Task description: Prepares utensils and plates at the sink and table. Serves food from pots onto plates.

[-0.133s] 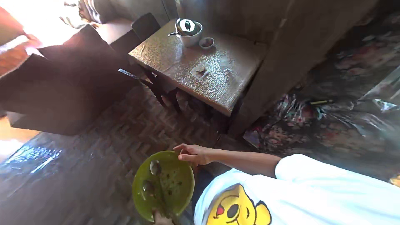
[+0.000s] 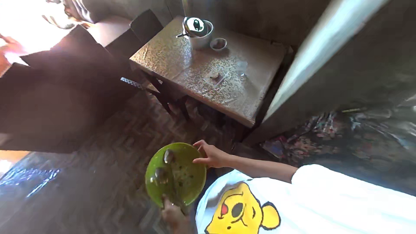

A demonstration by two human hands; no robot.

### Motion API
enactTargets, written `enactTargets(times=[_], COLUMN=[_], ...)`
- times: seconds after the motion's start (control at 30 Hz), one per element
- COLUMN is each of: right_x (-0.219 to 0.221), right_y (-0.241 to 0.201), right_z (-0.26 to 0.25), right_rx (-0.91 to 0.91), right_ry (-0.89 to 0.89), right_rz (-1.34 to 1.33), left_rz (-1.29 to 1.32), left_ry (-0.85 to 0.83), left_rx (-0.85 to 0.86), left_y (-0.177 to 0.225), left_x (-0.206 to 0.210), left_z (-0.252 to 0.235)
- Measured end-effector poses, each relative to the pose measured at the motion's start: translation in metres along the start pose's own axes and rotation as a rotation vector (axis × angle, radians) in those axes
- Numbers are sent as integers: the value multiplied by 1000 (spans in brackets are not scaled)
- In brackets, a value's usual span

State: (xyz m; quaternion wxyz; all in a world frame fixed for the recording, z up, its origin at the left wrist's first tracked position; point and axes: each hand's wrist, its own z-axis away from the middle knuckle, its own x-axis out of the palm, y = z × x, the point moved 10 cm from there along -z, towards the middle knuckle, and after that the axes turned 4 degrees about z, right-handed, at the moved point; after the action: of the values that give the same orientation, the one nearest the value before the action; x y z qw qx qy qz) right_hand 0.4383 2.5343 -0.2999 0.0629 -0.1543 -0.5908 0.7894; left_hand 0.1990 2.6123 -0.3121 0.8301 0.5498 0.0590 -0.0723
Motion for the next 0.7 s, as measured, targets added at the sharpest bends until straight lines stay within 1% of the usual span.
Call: enactTargets(times=[0.07, 0.17, 0.23, 0.33, 0.43, 0.53, 0.6, 0.7], right_x=[-30, -92, -134, -196, -252, -299, -333, -363], right_y=[1, -4, -1, 17, 37, 42, 43, 53], right_z=[-45, -102, -140, -198, -255, -315, -367, -451], right_rx=[84, 193, 267, 322, 303, 302, 315, 353], right_ry=[149, 352, 477, 634, 741, 767, 751, 665], right_rz=[-35, -25, -66, -123, -97, -121, -158, -293], left_rz=[-14, 6, 15, 73, 144, 192, 131, -20], left_ry=[-135, -379, -520, -694, -730, -710, -688, -575], left_rx=[24, 60, 17, -13, -103, -231, -195, -13], left_y=[41, 94, 121, 144, 150, 153, 165, 195], left_x=[59, 164, 236, 345, 436, 504, 541, 574], left_z=[-58, -133, -174, -229, -280, -330, -364, -423])
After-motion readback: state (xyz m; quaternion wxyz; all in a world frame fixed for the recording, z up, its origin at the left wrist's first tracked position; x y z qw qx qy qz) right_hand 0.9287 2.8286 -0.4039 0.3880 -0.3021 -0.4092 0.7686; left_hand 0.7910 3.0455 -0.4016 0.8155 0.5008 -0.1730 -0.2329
